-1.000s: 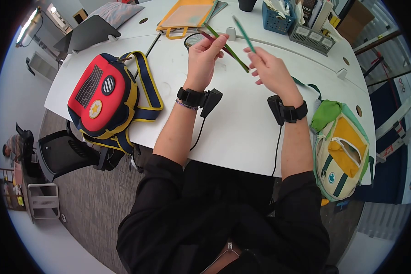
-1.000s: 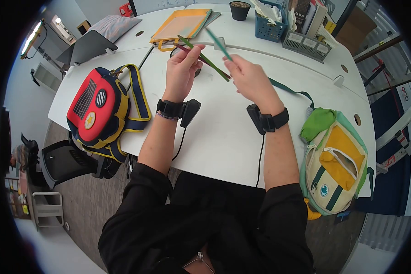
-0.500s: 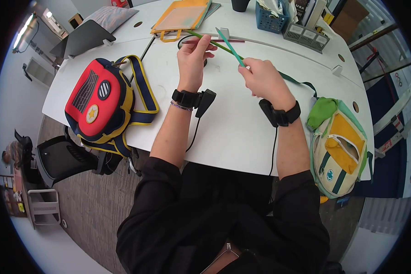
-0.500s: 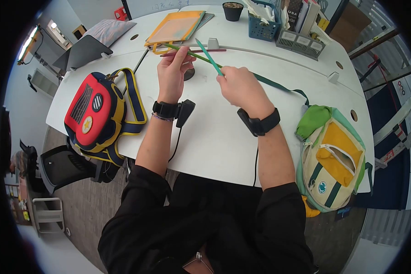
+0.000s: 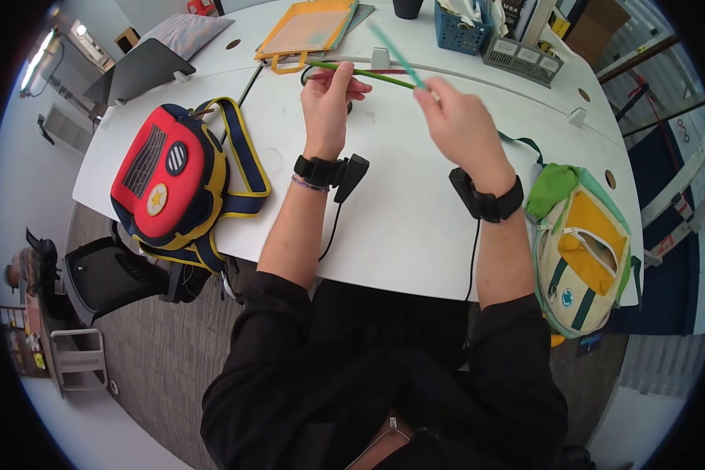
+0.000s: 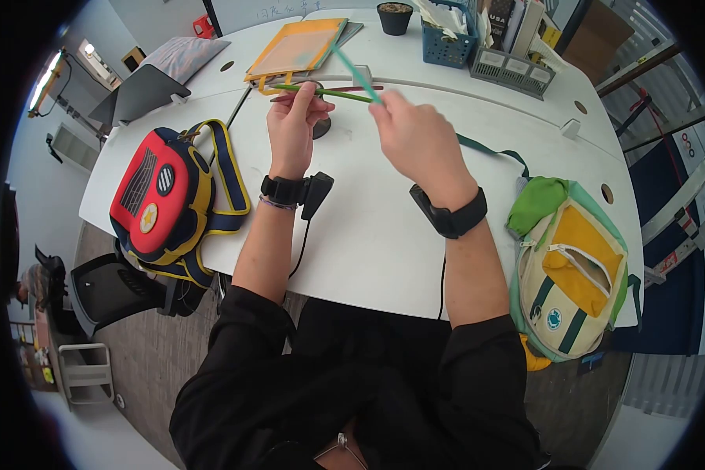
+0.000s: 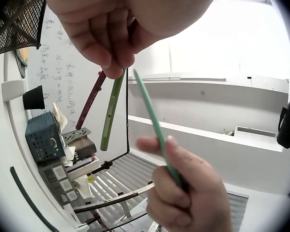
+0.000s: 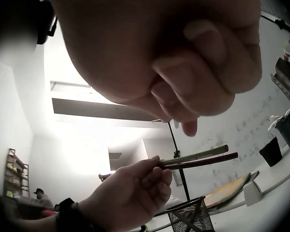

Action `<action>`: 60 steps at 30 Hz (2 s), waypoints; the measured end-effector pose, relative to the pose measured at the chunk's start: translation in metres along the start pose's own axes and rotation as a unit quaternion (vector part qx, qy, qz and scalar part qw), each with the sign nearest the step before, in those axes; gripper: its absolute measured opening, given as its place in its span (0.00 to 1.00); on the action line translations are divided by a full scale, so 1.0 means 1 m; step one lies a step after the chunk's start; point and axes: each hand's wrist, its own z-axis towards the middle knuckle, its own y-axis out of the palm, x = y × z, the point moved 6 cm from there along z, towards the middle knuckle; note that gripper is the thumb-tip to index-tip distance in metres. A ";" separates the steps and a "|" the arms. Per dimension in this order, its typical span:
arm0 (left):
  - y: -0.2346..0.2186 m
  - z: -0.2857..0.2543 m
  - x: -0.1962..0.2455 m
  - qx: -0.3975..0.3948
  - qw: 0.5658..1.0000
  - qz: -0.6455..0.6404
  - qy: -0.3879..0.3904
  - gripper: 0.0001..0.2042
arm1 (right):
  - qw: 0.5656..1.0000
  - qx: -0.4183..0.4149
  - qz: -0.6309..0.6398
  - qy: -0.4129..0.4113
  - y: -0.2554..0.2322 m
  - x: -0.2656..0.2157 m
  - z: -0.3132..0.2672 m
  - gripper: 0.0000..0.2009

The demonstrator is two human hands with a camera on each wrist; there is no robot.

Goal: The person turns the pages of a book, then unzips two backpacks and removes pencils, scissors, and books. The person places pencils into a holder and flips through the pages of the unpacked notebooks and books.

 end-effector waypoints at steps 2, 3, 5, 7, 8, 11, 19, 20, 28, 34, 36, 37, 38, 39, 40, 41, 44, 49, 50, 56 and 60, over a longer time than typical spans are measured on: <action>0.001 -0.001 0.000 -0.003 1.000 -0.005 -0.005 0.09 | 0.981 0.098 0.167 0.028 -0.022 -0.007 -0.002 0.12; 0.002 -0.002 0.001 -0.005 1.000 -0.007 -0.005 0.09 | 0.981 0.097 0.167 0.029 -0.018 -0.007 -0.001 0.12; 0.004 -0.003 0.001 -0.009 1.000 -0.009 -0.005 0.08 | 0.972 0.167 0.165 -0.013 -0.015 -0.005 -0.002 0.11; 0.005 -0.002 0.000 -0.033 0.999 -0.020 -0.006 0.07 | 0.997 0.058 0.043 -0.028 0.016 0.010 -0.003 0.11; 0.003 -0.001 -0.002 -0.033 0.999 -0.020 -0.005 0.07 | 0.995 -0.053 -0.078 -0.043 0.030 0.007 -0.003 0.11; 0.000 0.001 -0.005 -0.040 0.998 -0.037 -0.006 0.06 | 1.000 0.013 -0.004 -0.028 0.007 0.000 -0.003 0.10; 0.006 0.000 -0.001 -0.030 0.999 -0.010 0.030 0.08 | 0.996 0.018 0.077 0.033 0.018 0.009 -0.001 0.10; 0.006 0.000 -0.001 -0.031 0.999 -0.010 0.032 0.08 | 0.993 -0.091 -0.073 0.026 0.031 0.009 -0.003 0.10; 0.015 -0.004 -0.003 -0.066 0.998 -0.008 -0.011 0.08 | 0.998 0.039 0.035 0.039 0.000 0.004 0.002 0.10; 0.020 -0.007 -0.008 -0.099 0.994 -0.016 -0.049 0.10 | 0.989 0.126 0.014 -0.079 0.015 0.010 0.002 0.09; 0.017 -0.006 -0.010 -0.094 0.994 -0.011 -0.051 0.10 | 0.987 0.127 0.027 -0.094 0.014 0.009 0.002 0.09; 0.017 -0.006 -0.010 -0.091 0.994 -0.006 -0.053 0.10 | 0.993 0.083 0.059 -0.065 0.017 0.011 0.005 0.10; 0.017 -0.006 -0.010 -0.092 0.994 -0.006 -0.053 0.10 | 0.995 0.038 0.090 -0.036 0.021 0.014 0.006 0.11; 0.016 -0.006 -0.009 -0.077 0.996 -0.018 -0.051 0.10 | 0.995 0.039 0.089 -0.036 0.021 0.014 0.006 0.11; 0.015 -0.006 -0.009 -0.062 0.996 -0.029 -0.048 0.09 | 0.988 -0.013 0.150 0.014 0.028 0.019 0.006 0.11; 0.014 -0.005 -0.010 -0.063 0.996 -0.030 -0.048 0.09 | 0.973 -0.065 0.210 0.063 0.035 0.022 0.006 0.11; 0.008 -0.001 -0.011 -0.045 0.997 -0.039 -0.053 0.08 | 0.976 -0.052 0.206 0.044 0.024 0.010 0.004 0.12; 0.011 -0.005 -0.012 -0.081 0.991 -0.032 -0.101 0.09 | 0.981 -0.055 0.187 0.018 0.021 0.013 0.003 0.12; 0.012 -0.006 -0.014 -0.096 0.989 -0.037 -0.105 0.10 | 0.981 -0.061 0.184 0.015 0.021 0.017 0.001 0.11; 0.036 -0.017 -0.023 -0.172 0.983 0.037 -0.058 0.10 | 0.991 0.050 -0.094 -0.075 0.022 0.013 -0.011 0.07; 0.065 -0.041 -0.013 -0.223 0.966 0.121 -0.048 0.10 | 0.986 0.117 -0.110 -0.039 0.004 -0.006 -0.036 0.04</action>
